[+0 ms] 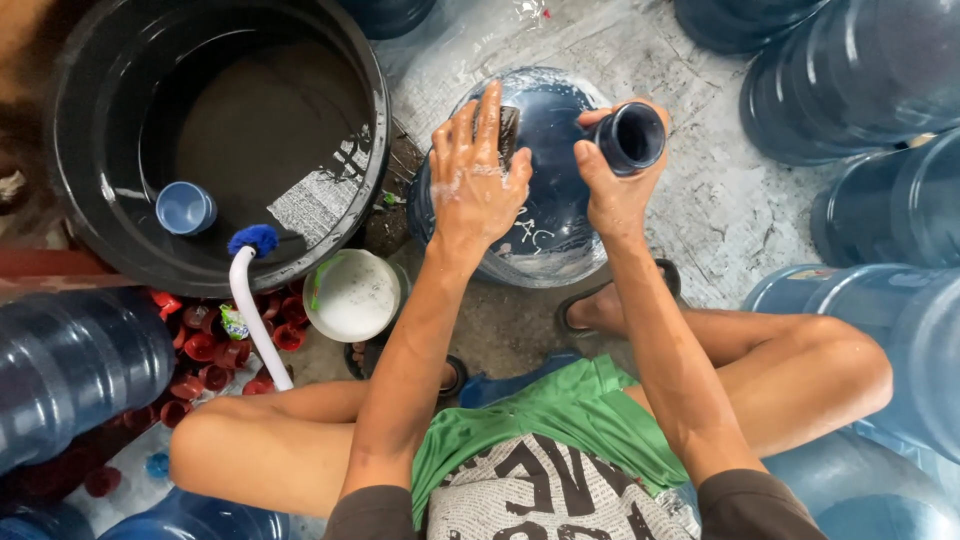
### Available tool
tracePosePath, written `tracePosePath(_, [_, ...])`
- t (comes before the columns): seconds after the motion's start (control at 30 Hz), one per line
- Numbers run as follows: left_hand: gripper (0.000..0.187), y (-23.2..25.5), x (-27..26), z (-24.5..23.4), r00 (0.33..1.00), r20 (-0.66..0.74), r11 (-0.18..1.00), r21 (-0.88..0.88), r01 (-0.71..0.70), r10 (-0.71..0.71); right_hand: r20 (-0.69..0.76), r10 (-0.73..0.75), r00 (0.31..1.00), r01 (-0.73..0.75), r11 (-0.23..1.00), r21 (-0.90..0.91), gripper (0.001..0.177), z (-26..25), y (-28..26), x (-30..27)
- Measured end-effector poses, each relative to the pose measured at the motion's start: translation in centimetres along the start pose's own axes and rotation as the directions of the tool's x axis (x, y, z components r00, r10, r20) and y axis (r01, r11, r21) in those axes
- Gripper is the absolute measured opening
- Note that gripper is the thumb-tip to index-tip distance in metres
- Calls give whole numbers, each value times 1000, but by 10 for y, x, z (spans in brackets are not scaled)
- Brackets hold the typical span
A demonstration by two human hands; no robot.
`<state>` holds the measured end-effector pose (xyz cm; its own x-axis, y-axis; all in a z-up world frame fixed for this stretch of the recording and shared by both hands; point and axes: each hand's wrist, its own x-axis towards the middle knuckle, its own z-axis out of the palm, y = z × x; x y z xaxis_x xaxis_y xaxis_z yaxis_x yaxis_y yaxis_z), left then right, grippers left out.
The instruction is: The person scrubs the exterior of a large blue water jug using a sponge and soapy water. They rotate the jug to clean different sides and dip the sponge into a bucket of soapy water as needed.
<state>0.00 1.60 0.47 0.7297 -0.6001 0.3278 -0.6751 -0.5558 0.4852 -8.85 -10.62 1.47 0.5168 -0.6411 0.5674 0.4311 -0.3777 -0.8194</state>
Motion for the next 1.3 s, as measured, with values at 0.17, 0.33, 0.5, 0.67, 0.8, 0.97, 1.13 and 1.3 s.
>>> tracePosePath(0.17, [69, -2, 1, -5, 997, 52, 998, -18, 57, -56, 3, -4, 1000, 4, 999, -52, 33, 6, -7, -3])
tracePosePath(0.33, [69, 14, 0, -19, 962, 177, 978, 19, 206, -206, 109, 96, 989, -78, 984, -163, 20, 9, -36, 4])
tracePosePath(0.5, [63, 65, -75, -13, 986, -107, 990, 48, 133, -127, -78, 26, 997, -23, 999, 49, 26, 3, 26, 0])
tracePosePath(0.67, [56, 44, -47, 5, 963, -219, 986, 19, 165, -157, -30, 3, 1000, -1, 998, 64, 28, -3, 13, 0])
tracePosePath(0.8, [70, 5, 22, 8, 934, -64, 929, -147, 339, -351, -31, -6, 999, 8, 998, 57, 27, -3, 0, -6])
tracePosePath(0.97, [55, 65, -85, 15, 970, -244, 997, 76, 33, -14, -175, -45, 983, 43, 999, -17, 20, -15, 32, 13])
tracePosePath(1.13, [45, 32, -17, 20, 909, -417, 977, 199, 81, 9, -131, -29, 991, 32, 999, 19, 24, -18, 13, -4])
tracePosePath(1.3, [56, 33, -11, 0, 969, -243, 994, 85, 72, -49, -174, -29, 984, 33, 999, 17, 22, -19, 26, 7])
